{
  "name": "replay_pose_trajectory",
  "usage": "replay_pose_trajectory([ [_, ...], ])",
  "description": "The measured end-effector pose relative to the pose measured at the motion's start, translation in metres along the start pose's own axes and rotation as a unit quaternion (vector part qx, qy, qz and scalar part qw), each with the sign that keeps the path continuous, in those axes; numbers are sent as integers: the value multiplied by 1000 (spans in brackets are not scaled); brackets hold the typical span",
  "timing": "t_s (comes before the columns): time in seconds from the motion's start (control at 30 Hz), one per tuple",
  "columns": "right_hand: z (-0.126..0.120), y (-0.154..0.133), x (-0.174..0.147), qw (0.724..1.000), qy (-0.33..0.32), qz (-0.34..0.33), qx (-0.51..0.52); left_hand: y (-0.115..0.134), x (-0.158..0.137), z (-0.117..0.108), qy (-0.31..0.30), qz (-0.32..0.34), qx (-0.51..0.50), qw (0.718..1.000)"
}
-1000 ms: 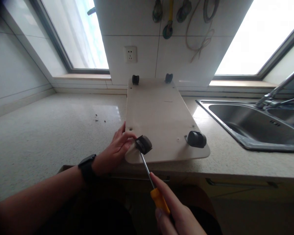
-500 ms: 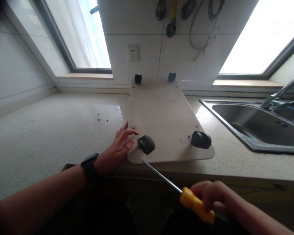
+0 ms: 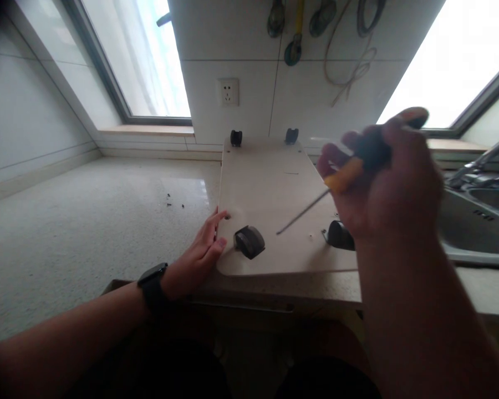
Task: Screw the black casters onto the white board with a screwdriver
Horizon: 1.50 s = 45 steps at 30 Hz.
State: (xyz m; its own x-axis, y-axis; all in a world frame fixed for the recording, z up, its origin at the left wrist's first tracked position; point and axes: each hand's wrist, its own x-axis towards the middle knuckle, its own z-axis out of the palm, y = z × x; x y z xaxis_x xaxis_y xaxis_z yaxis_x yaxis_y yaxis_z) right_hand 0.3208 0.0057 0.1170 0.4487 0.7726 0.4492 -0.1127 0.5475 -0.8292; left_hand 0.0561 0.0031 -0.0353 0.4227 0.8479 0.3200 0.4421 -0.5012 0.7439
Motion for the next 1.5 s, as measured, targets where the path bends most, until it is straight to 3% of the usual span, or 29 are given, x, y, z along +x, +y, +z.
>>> replay_pose_trajectory([
  [0.07, 32, 12, 10, 988, 38, 43, 146, 0, 1, 0, -3, -1, 8, 1000],
  [0.1, 44, 19, 14, 985, 3, 74, 158, 1, 1, 1, -7, -2, 16, 1000],
  [0.23, 74, 51, 24, 979, -31, 135, 150, 3, 0, 1, -26, -3, 52, 998],
  [0.4, 94, 88, 20, 973, -74, 173, 131, 3, -2, 0, -31, 3, 62, 998],
  [0.63, 100, 109, 16, 971, -99, 177, 129, 4, -2, 0, -29, 11, 66, 997],
  [1.13, 103, 110, 16, 968, -106, 190, 126, 8, -2, -4, -59, -13, 62, 996],
  [1.5, 103, 112, 15, 968, -114, 183, 128, 3, -2, -1, -43, 16, 64, 997],
])
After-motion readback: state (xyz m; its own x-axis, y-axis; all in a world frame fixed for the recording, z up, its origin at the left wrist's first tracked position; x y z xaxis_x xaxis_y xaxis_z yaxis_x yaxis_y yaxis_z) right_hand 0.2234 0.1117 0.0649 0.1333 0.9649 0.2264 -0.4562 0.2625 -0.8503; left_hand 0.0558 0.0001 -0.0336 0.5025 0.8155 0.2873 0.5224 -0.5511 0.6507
